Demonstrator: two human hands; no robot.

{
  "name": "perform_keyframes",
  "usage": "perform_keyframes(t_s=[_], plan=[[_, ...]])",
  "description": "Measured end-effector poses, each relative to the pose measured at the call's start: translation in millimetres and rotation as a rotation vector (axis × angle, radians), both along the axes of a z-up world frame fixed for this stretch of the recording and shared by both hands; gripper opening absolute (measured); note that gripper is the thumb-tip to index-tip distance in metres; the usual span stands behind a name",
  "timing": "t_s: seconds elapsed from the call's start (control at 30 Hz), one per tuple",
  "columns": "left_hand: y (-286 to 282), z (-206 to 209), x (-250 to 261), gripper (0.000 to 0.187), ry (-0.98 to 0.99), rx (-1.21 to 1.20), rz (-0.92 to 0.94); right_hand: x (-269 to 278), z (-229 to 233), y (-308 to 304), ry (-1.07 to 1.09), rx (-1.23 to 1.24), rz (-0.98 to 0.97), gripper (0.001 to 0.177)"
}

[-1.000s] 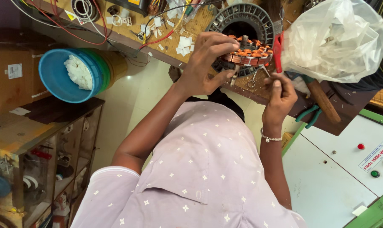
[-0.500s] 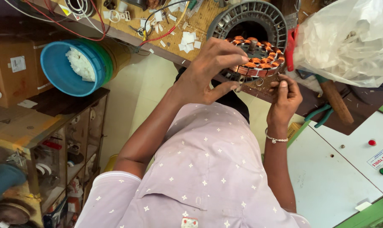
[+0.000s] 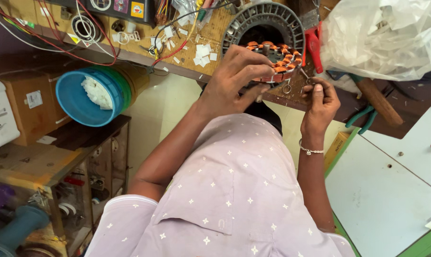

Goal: The person is repairing a stator assembly by hand. They use pliers to adjust copper windings and a screwdriver to manipulate small components within the assembly. The person repeatedly picks up and puts down tools while working on the same unit.

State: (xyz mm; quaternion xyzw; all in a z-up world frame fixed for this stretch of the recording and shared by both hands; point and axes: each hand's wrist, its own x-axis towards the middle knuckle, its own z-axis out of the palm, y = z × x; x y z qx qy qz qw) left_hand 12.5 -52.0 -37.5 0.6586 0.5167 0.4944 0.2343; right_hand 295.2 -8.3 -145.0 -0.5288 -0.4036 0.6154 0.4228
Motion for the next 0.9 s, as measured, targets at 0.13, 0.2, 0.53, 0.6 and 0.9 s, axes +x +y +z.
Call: perform_keyframes(t_s=[0.13, 0.2, 0.53, 0.6, 0.9], plan=[[2, -3, -11, 0.040, 0.032, 0.037, -0.078, -2, 6, -5, 0.007, -0.004, -0.018, 0.016], [2, -3, -12, 0.039, 0.040, 0.023, -0.093, -6, 16, -2, -0.046, 0.030, -0.002, 0.015], [0, -1, 4, 0.043, 0.111, 0.066, 0.044, -63, 93, 44, -0.097, 0.478, 0.207, 0.026], [1, -2, 8, 0.045, 0.147, 0.104, 0.089, -81, 101, 58, -0.050, 0.534, 0.251, 0.027], [7, -29, -9, 0.045, 0.084, 0.132, -0.051, -126, 97, 65, -0.030, 0.490, 0.341, 0.028]])
